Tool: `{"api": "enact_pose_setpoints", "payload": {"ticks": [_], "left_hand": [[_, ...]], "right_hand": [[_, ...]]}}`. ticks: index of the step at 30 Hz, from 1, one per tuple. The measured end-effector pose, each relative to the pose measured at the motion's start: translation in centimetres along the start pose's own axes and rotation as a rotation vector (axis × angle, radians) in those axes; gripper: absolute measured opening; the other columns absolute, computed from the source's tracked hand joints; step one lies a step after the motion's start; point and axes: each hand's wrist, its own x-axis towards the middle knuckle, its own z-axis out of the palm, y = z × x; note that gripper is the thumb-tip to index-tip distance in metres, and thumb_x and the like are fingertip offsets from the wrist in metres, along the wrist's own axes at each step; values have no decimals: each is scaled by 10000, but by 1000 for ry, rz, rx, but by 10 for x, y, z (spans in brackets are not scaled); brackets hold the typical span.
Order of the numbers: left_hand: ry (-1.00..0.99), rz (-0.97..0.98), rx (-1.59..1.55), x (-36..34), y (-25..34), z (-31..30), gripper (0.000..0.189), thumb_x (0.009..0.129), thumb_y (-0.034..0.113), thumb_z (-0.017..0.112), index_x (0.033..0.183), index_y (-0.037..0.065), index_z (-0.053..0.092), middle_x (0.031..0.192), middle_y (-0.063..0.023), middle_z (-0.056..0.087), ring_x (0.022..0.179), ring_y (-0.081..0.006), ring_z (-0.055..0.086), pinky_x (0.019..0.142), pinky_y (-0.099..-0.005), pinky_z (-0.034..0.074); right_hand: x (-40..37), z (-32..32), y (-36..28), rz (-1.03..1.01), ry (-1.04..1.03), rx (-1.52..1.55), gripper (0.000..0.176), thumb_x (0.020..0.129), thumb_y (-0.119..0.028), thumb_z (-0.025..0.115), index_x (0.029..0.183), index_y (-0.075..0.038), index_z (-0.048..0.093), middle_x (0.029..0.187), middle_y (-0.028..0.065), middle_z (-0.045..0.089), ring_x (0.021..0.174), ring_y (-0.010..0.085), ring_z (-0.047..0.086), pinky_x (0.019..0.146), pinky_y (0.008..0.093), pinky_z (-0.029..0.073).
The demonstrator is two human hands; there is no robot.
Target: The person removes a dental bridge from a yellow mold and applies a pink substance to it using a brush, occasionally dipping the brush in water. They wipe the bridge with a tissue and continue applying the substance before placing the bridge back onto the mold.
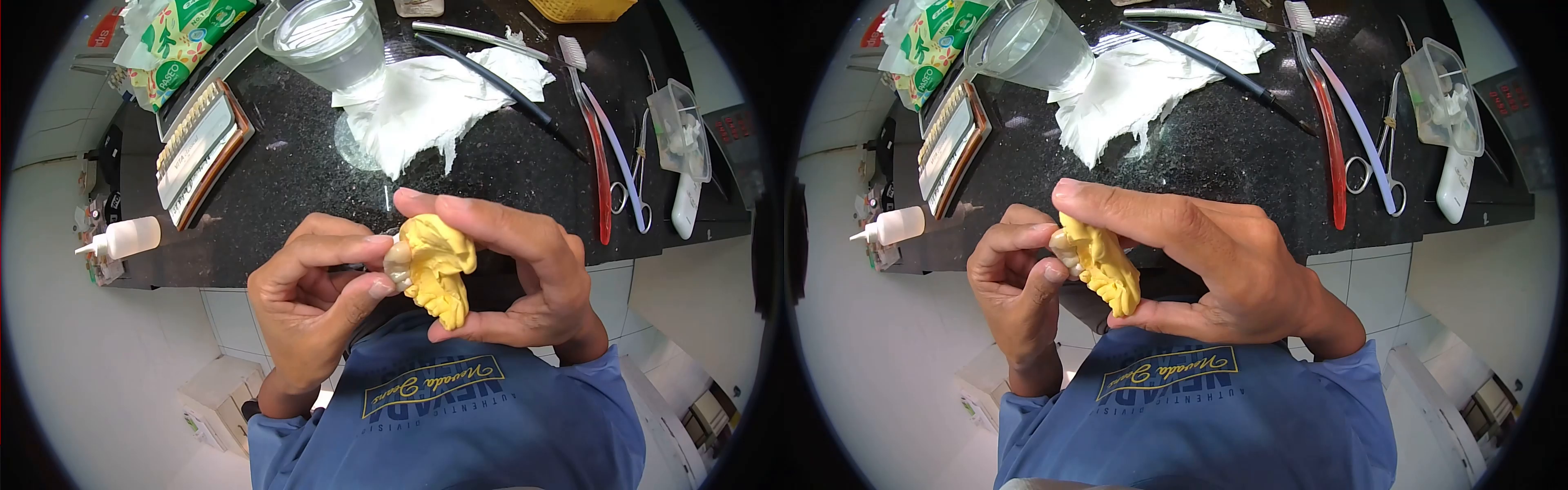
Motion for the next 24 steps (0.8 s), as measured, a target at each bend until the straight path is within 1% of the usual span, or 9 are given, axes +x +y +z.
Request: {"api": "enact_pose_setpoints", "payload": {"ticks": [3, 10, 13, 16, 17, 19, 20, 23, 24], "left_hand": [[-12, -6, -10, 0, 3, 0, 258, 777, -112, 676, 1027, -66, 635, 1001, -151, 573, 918, -179, 621, 816, -267, 583], [-14, -16, 33, 1, 4, 0, 259, 782, -117, 667, 1032, -61, 635, 1012, -145, 569, 917, -174, 619, 825, -267, 583], [58, -35, -1, 3, 6, 3, 239, 773, -110, 679, 1004, -54, 650, 1029, -142, 570, 914, -158, 615, 801, -255, 572], [-24, 156, 129, 6, 4, -1, 197, 760, -93, 697, 945, -26, 683, 1048, -142, 570, 896, -147, 614, 780, -249, 549], [-40, 201, 210, 8, 6, -1, 185, 753, -82, 708, 924, -11, 696, 1046, -142, 577, 887, -148, 615, 772, -248, 537], [-61, 264, 286, 12, 11, 1, 173, 746, -71, 718, 902, 4, 709, 1044, -142, 585, 878, -149, 617, 763, -248, 525], [-57, 288, 325, 13, 14, 2, 175, 747, -68, 719, 903, 11, 713, 1027, -139, 595, 872, -156, 619, 758, -248, 525], [-56, 325, 375, 15, 20, 7, 186, 746, -68, 720, 913, 16, 716, 991, -133, 616, 864, -163, 623, 740, -249, 525], [-46, 322, 387, 14, 23, 9, 196, 745, -71, 719, 922, 13, 715, 972, -129, 626, 862, -164, 623, 728, -250, 526]], "right_hand": [[-1, -1, -6, 103, -10, 36, 853, 652, -95, 848, 1330, 77, 360, 1204, 377, 515, 1157, 414, 543, 929, 417, 492], [1, -2, -3, 26, -58, -3, 886, 655, -93, 849, 1351, 66, 326, 1237, 368, 499, 1166, 390, 544, 933, 407, 491], [4, 0, -10, 129, -34, 10, 945, 621, -130, 875, 1357, 62, 314, 1233, 354, 512, 1141, 367, 569, 928, 399, 498], [9, 2, -17, 461, 83, 464, 1057, 576, -244, 908, 1368, 63, 279, 1223, 323, 532, 1106, 325, 596, 934, 390, 504], [13, 2, -20, 453, 77, 452, 1057, 576, -244, 908, 1368, 63, 279, 1223, 323, 532, 1106, 325, 596, 934, 390, 504], [21, -1, -28, 775, 205, 754, 1060, 582, -268, 908, 1364, 74, 278, 1201, 285, 557, 1097, 308, 602, 941, 378, 501], [18, -4, -22, 670, 101, 800, 780, 755, -107, 796, 1362, 9, 321, 1172, 215, 580, 1038, 206, 624, 906, 300, 517], [23, -5, -25, 736, 142, 912, 752, 783, -184, 780, 1342, 37, 328, 1131, 215, 596, 1026, 208, 628, 885, 293, 527], [22, -4, -23, 696, 115, 861, 709, 818, -278, 745, 1298, 63, 350, 1101, 213, 604, 986, 217, 646, 850, 293, 545]]}}
